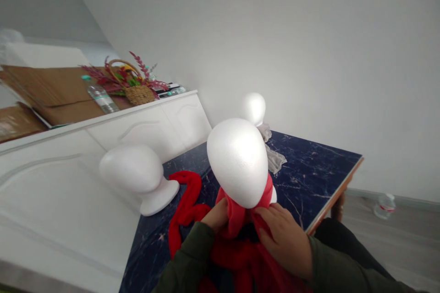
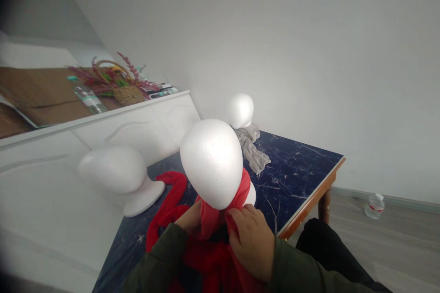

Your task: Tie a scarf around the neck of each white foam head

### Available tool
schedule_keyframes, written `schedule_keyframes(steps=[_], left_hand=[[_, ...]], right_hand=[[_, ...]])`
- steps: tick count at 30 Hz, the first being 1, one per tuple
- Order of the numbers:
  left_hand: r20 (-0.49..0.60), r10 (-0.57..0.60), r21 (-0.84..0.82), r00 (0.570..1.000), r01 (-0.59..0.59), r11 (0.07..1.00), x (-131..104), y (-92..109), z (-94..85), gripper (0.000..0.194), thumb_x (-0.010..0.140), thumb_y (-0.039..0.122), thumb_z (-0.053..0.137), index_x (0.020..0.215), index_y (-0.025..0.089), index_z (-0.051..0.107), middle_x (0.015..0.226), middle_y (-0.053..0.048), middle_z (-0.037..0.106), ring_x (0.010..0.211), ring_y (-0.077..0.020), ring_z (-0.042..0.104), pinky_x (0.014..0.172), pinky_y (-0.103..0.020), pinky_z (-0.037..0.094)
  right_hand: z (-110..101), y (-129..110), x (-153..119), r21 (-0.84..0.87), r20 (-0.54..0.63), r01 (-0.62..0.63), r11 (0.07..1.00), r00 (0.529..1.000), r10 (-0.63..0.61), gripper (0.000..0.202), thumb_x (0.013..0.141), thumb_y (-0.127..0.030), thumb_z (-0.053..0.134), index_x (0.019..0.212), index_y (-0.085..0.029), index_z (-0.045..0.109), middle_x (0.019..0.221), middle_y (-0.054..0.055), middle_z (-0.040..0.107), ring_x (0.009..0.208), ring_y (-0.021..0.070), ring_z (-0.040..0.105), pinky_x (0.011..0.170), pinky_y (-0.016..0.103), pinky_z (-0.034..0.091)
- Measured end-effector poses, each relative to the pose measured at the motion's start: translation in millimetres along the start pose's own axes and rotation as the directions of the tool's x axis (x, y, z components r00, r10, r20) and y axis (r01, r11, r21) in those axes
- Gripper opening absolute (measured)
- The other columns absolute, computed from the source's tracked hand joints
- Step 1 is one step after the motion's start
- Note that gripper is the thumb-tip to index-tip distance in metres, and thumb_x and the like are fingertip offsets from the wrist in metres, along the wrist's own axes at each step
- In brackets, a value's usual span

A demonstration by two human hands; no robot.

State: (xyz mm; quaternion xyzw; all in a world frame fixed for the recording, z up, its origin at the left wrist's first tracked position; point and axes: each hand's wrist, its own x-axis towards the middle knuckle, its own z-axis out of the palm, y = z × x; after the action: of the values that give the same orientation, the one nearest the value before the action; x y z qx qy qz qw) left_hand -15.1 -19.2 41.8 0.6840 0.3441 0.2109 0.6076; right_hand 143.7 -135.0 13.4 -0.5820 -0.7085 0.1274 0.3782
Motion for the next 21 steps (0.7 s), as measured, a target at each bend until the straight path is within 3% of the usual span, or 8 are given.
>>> schedule_keyframes(steps=[3, 8, 10, 13, 17, 21], left_hand=[[0.012, 0.062, 0.063, 0.998, -0.062, 0.996, 0, 0, -0.1, 0.021, 0.069, 0.027, 0.070, 0.085, 0.014, 0.070, 0.090, -0.011, 0.071, 0.100, -0.0291, 0.060, 0.094, -0.039, 0.044], [0.051, -0.012, -0.014, 0.999, 0.012, 1.000, 2, -14, -1.4, 0.021, 0.070, 0.027, 0.068, 0.084, 0.012, 0.069, 0.082, -0.010, 0.070, 0.094, -0.0292, 0.063, 0.088, -0.041, 0.048], [0.099, -0.022, -0.105, 0.995, 0.033, 0.994, 2, -17, 0.9, 0.022, 0.070, 0.028, 0.068, 0.085, 0.013, 0.069, 0.081, -0.010, 0.070, 0.092, -0.0287, 0.064, 0.084, -0.041, 0.050], [0.159, -0.026, -0.240, 0.987, 0.064, 0.969, 1, -14, 5.1, 0.019, 0.067, 0.026, 0.070, 0.082, 0.014, 0.069, 0.079, -0.008, 0.070, 0.090, -0.0278, 0.065, 0.082, -0.038, 0.051], [0.161, -0.069, -0.315, 0.985, 0.117, 0.942, -4, -9, 6.4, 0.019, 0.072, 0.031, 0.064, 0.078, 0.014, 0.069, 0.073, -0.006, 0.069, 0.084, -0.0271, 0.066, 0.071, -0.034, 0.052], [0.147, -0.100, -0.360, 0.984, 0.147, 0.921, -4, -11, 8.8, 0.027, 0.077, 0.038, 0.058, 0.081, 0.014, 0.068, 0.070, -0.006, 0.068, 0.079, -0.0272, 0.067, 0.066, -0.033, 0.052]], right_hand=[[-2, -5, 19, 0.005, 0.025, 0.004, 1.000, 1.000, -0.004, 0.031, 0.078, -0.009, 0.041, 0.098, -0.014, 0.064, 0.092, 0.011, 0.067, 0.088, 0.0252, 0.059, 0.084, 0.039, 0.044], [17, -9, 30, 0.430, -0.083, -0.077, 0.900, 0.989, 0.124, 0.035, 0.073, -0.009, 0.048, 0.105, -0.016, 0.061, 0.100, 0.008, 0.067, 0.092, 0.0223, 0.062, 0.085, 0.034, 0.047], [25, -11, 24, 0.511, -0.105, -0.081, 0.856, 0.982, 0.155, 0.043, 0.071, -0.007, 0.045, 0.111, -0.016, 0.057, 0.106, 0.009, 0.065, 0.099, 0.0218, 0.060, 0.090, 0.035, 0.046], [34, -16, 12, 0.493, -0.103, -0.030, 0.869, 0.990, 0.093, 0.058, 0.066, -0.006, 0.044, 0.123, -0.014, 0.049, 0.122, 0.012, 0.056, 0.117, 0.0229, 0.051, 0.103, 0.038, 0.038], [39, -23, 4, 0.385, 0.054, -0.112, 0.916, 0.994, 0.098, 0.083, 0.058, -0.012, 0.055, 0.137, -0.008, 0.031, 0.140, 0.020, 0.038, 0.132, 0.0307, 0.034, 0.110, 0.045, 0.028], [46, -25, 9, 0.356, 0.046, -0.200, 0.913, 0.979, 0.197, 0.083, 0.053, -0.017, 0.064, 0.130, -0.006, 0.037, 0.132, 0.022, 0.044, 0.126, 0.0345, 0.040, 0.106, 0.046, 0.034]])
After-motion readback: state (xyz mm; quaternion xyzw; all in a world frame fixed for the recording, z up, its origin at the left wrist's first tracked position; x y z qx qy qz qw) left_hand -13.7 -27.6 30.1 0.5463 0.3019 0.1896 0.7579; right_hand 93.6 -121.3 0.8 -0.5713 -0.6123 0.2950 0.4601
